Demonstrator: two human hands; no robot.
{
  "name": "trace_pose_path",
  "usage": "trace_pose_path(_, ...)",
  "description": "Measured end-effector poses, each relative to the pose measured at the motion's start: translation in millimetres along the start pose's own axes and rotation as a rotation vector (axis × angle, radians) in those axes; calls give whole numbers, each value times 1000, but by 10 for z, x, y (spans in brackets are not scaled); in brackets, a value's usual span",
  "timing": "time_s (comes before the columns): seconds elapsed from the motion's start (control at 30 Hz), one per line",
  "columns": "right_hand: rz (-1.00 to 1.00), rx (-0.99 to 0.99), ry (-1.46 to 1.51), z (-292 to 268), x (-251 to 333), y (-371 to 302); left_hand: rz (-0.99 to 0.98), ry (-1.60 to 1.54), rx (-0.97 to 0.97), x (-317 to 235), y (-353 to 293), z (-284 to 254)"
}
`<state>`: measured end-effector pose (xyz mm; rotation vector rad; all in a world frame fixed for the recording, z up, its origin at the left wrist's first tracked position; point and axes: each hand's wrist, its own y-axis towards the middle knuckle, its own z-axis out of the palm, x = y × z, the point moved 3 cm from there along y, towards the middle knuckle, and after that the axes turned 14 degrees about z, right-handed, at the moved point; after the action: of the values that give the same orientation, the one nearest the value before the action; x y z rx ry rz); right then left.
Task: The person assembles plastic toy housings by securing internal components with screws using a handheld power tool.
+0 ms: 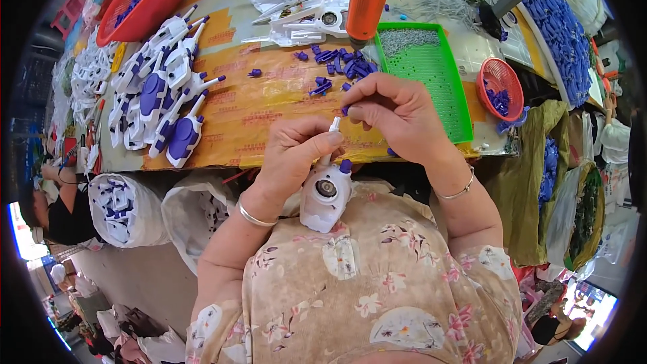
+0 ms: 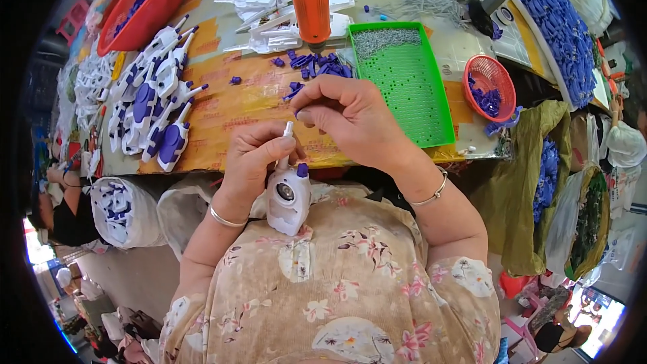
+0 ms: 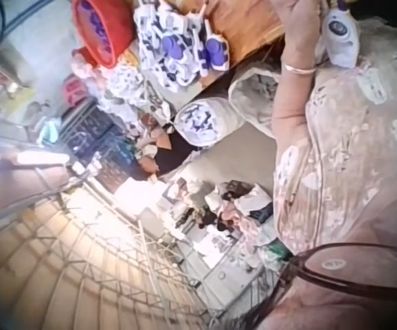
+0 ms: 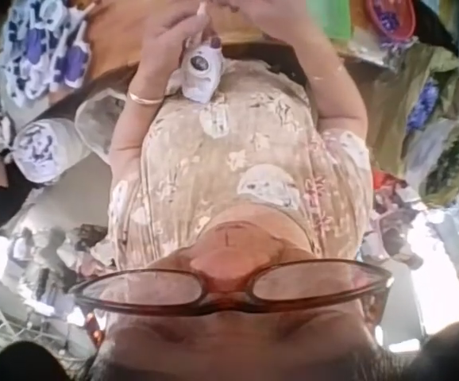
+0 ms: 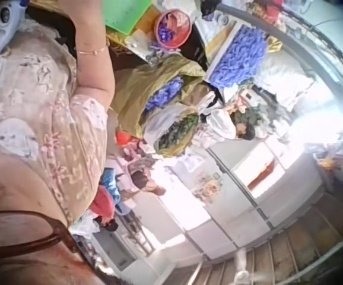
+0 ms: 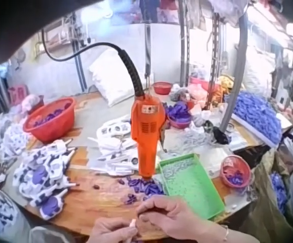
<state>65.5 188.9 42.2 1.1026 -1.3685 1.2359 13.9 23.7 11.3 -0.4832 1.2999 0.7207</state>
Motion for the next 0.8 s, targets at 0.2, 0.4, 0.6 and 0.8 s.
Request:
trace_pose_path(0.2,-55,70,-97,-6,60,57,51,45,38,-13,-2,-4)
trace_pose_path(0.4,-70,248,-211,-74,200,121,102,22,45,-2,-21,42)
trace_pose_path(0.6,-116,422,-383,-99,315,190,103,82,85,-98,-49,142)
trace_pose_path(0.8,154,495,-286,-57,232,210,48,104,65,-29,-38,170)
